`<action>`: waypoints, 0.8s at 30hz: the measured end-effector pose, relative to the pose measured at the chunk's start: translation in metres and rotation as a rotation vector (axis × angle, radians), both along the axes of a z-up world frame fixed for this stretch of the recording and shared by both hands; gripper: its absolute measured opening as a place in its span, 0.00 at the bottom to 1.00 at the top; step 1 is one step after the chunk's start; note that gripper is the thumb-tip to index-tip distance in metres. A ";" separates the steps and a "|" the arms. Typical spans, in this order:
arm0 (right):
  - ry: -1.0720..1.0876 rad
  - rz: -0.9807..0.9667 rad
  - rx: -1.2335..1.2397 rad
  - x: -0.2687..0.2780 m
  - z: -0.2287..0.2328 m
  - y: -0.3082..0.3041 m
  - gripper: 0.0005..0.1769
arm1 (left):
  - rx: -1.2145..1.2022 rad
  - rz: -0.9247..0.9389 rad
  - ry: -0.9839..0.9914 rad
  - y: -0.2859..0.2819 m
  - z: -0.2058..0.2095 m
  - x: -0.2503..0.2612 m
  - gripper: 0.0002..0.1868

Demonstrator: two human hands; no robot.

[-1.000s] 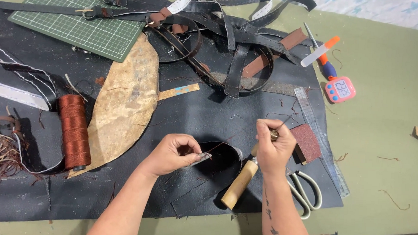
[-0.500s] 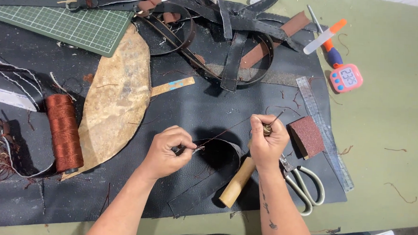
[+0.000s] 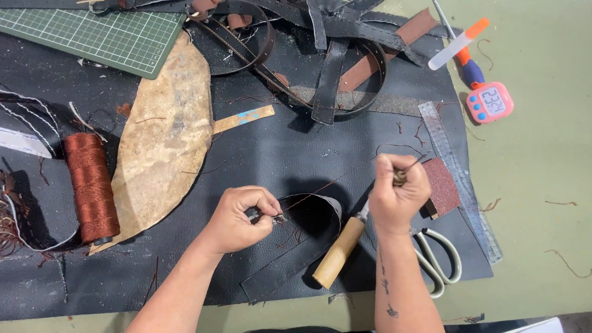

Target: Hand-sewing a leather strap using an awl and thread on a workshop bench.

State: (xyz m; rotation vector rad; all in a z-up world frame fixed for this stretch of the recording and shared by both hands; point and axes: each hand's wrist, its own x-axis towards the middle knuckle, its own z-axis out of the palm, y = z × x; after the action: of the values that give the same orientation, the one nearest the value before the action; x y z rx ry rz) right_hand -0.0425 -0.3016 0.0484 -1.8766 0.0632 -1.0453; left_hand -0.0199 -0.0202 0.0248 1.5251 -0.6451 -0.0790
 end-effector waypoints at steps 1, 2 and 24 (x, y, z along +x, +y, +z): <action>0.001 0.000 -0.001 0.001 -0.001 -0.001 0.08 | -0.001 0.000 0.001 0.001 0.000 0.001 0.09; 0.023 0.011 0.007 0.001 -0.003 -0.002 0.08 | -0.024 -0.028 0.069 0.001 -0.001 0.001 0.09; 0.297 0.445 -0.040 -0.015 -0.013 0.092 0.10 | 0.035 0.183 0.363 -0.007 -0.027 0.006 0.05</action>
State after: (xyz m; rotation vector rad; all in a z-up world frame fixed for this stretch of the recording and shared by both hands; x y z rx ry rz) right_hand -0.0577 -0.2096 0.0359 -1.9498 -0.1965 -0.4661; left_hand -0.0134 -0.0274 -0.0024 1.5463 -0.2158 -0.2232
